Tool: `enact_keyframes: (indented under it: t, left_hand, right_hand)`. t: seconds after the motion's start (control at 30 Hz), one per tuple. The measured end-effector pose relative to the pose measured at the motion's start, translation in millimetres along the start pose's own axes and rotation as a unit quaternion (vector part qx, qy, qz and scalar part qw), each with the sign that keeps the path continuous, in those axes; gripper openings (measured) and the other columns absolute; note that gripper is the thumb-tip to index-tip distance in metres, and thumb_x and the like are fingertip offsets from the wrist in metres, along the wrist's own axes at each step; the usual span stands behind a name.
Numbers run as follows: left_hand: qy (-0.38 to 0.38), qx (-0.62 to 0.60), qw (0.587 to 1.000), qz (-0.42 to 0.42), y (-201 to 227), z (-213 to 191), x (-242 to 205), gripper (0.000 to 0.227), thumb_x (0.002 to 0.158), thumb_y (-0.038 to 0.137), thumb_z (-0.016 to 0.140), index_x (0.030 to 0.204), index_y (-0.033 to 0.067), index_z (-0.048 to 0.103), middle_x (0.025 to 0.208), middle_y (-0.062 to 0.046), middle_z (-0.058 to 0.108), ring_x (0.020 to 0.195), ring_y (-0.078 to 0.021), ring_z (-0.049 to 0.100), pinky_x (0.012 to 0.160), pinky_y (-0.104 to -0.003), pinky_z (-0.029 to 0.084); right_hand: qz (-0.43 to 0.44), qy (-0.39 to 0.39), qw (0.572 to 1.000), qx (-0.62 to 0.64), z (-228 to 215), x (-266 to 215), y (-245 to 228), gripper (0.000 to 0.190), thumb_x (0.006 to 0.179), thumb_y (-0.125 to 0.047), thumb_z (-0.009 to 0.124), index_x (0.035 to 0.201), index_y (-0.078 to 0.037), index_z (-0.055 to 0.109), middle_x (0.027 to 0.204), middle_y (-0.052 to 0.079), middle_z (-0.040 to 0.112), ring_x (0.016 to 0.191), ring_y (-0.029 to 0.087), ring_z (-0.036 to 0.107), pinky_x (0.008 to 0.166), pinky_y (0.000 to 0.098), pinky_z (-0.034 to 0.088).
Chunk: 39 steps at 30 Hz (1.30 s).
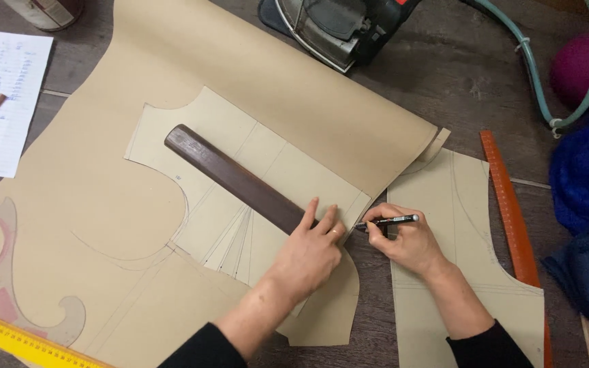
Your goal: The person uses a pen and a curved wooden ruler to trace and draw lines on a paper pattern placed on a large sheet of brown paper. They adjust the ruler's position multiple times to create curved and straight lines on the pattern.
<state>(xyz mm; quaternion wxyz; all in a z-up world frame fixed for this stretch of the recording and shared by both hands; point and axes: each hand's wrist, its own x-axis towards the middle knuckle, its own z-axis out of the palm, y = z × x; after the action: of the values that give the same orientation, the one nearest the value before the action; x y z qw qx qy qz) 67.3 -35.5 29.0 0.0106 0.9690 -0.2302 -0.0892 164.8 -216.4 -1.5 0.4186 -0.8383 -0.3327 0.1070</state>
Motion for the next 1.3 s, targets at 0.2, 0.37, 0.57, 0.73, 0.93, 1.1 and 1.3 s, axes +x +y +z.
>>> enact_keyframes:
  t: [0.2,0.37,0.57,0.73,0.93,1.1,1.3]
  left_hand:
    - [0.169,-0.021,0.985,-0.002,-5.8,38.9,16.8,0.019,0.082,0.011,0.061,0.095,0.0057,0.073,0.094,-0.013,0.066,0.108,-0.035,0.06,0.111,-0.057,0.028]
    - [0.005,-0.067,0.997,-0.05,-6.6,15.2,27.7,0.041,0.093,0.014,0.045,0.133,0.0066,0.052,0.14,-0.015,0.046,0.129,-0.0396,0.042,0.112,-0.062,0.017]
    - [-0.09,-0.105,0.987,-0.075,-8.6,6.3,41.0,0.047,0.092,0.009,0.042,0.139,0.0107,0.047,0.15,-0.011,0.035,0.131,-0.0401,0.038,0.107,-0.068,0.017]
    - [-0.105,-0.096,0.986,-0.085,-7.4,20.4,50.5,0.049,0.092,0.01,0.044,0.141,0.0122,0.045,0.15,-0.007,0.034,0.127,-0.0357,0.041,0.105,-0.067,0.021]
    - [-0.093,-0.093,0.987,-0.097,-5.4,27.0,56.6,0.051,0.091,0.01,0.045,0.142,0.0119,0.044,0.148,-0.007,0.035,0.125,-0.0338,0.042,0.104,-0.066,0.023]
    - [-0.113,-0.087,0.985,-0.096,-7.4,9.3,51.1,0.052,0.092,0.008,0.042,0.143,0.013,0.041,0.15,-0.006,0.033,0.125,-0.0318,0.041,0.104,-0.066,0.022]
    - [-0.114,-0.085,0.986,-0.09,-6.9,18.1,57.9,0.051,0.093,0.007,0.042,0.143,0.0137,0.041,0.148,-0.006,0.033,0.124,-0.0326,0.042,0.103,-0.067,0.025]
  right_hand:
    - [-0.003,0.007,1.0,0.003,1.9,-3.6,5.4,0.007,0.077,-0.007,0.068,0.084,-0.009,0.069,0.071,0.011,0.071,0.063,0.027,0.069,0.057,0.035,0.054]
    - [-0.01,0.005,1.0,-0.005,2.5,-5.3,4.1,0.006,0.077,-0.008,0.068,0.083,-0.011,0.07,0.069,0.009,0.07,0.063,0.026,0.069,0.058,0.0325,0.054]
    - [-0.009,0.0,1.0,-0.01,0.9,-0.6,12.1,0.006,0.077,-0.01,0.069,0.083,-0.01,0.07,0.07,0.012,0.07,0.065,0.03,0.07,0.06,0.0367,0.055]
    - [-0.012,0.023,1.0,-0.016,-13.5,13.9,33.5,0.006,0.078,-0.006,0.065,0.082,-0.008,0.069,0.071,0.016,0.069,0.069,0.036,0.068,0.064,0.0417,0.053]
    - [-0.014,0.04,0.999,-0.023,-24.6,28.9,37.2,0.006,0.081,-0.004,0.066,0.084,-0.007,0.069,0.072,0.012,0.068,0.069,0.028,0.067,0.067,0.0376,0.052]
    - [-0.001,0.05,0.998,-0.028,-23.0,25.1,38.0,0.005,0.081,-0.007,0.068,0.085,-0.009,0.07,0.069,0.011,0.067,0.066,0.026,0.067,0.064,0.0348,0.052]
    - [-0.014,0.053,0.998,-0.042,-19.0,22.3,34.1,0.002,0.081,-0.008,0.07,0.083,-0.009,0.07,0.07,0.013,0.068,0.067,0.031,0.068,0.061,0.037,0.052]
